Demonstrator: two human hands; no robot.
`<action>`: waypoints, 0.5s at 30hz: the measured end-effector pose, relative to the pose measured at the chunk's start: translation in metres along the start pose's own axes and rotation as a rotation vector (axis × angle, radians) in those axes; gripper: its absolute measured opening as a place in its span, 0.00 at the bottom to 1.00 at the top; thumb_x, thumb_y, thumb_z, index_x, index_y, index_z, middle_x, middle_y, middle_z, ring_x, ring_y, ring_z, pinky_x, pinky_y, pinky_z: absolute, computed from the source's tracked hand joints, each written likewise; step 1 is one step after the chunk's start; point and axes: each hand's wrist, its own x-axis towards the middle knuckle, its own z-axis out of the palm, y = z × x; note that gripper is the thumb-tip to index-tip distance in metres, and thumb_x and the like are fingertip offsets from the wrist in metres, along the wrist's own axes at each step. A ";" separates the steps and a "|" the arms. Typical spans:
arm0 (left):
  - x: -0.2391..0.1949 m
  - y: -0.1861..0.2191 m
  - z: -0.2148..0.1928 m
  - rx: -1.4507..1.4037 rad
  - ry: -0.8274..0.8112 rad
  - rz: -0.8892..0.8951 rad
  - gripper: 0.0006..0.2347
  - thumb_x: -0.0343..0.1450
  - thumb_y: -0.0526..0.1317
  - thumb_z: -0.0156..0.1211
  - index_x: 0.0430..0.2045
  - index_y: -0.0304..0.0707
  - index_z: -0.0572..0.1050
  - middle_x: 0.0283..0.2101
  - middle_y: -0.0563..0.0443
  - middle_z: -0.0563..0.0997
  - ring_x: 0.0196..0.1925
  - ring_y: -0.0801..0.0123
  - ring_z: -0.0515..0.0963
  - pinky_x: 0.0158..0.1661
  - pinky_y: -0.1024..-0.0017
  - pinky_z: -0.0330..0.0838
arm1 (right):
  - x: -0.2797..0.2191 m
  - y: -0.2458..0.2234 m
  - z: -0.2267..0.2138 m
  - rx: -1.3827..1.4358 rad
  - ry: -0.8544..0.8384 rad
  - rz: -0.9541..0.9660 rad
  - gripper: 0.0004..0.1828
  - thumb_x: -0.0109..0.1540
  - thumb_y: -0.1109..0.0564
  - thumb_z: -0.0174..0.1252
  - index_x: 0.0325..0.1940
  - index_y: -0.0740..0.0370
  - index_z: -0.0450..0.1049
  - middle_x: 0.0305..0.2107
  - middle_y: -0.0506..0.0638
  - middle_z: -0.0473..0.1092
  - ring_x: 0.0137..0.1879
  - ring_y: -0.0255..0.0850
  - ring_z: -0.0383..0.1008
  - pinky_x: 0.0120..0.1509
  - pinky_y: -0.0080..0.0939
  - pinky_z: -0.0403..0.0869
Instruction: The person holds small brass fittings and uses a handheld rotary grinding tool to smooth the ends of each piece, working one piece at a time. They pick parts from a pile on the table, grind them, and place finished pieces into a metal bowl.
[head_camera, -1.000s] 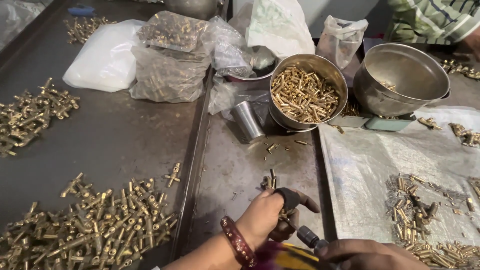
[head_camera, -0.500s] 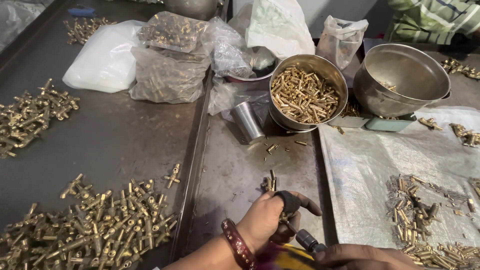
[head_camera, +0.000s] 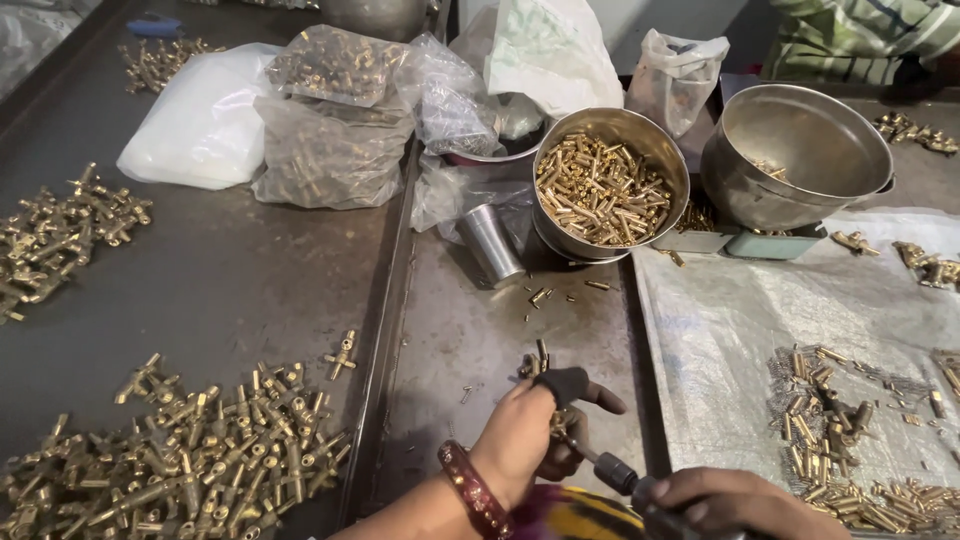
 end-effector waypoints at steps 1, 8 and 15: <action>0.000 0.001 0.001 -0.005 0.039 -0.016 0.18 0.76 0.46 0.46 0.36 0.31 0.82 0.15 0.58 0.70 0.12 0.78 0.61 0.15 0.77 0.50 | -0.001 0.003 0.000 0.022 0.069 -0.083 0.11 0.66 0.64 0.57 0.52 0.65 0.74 0.55 0.62 0.73 0.63 0.53 0.76 0.66 0.49 0.74; 0.035 -0.043 -0.039 0.055 0.045 0.146 0.16 0.75 0.43 0.44 0.47 0.32 0.78 0.19 0.54 0.72 0.18 0.77 0.67 0.19 0.77 0.57 | -0.047 0.078 0.043 0.683 0.896 -0.094 0.25 0.57 0.63 0.62 0.59 0.65 0.70 0.54 0.69 0.69 0.59 0.58 0.74 0.63 0.56 0.76; 0.047 -0.023 -0.034 1.413 0.150 0.930 0.20 0.66 0.42 0.62 0.51 0.34 0.73 0.38 0.39 0.83 0.34 0.51 0.82 0.34 0.58 0.76 | -0.156 0.218 0.024 1.129 0.589 0.914 0.27 0.67 0.41 0.57 0.68 0.51 0.71 0.30 0.66 0.77 0.30 0.48 0.75 0.33 0.45 0.74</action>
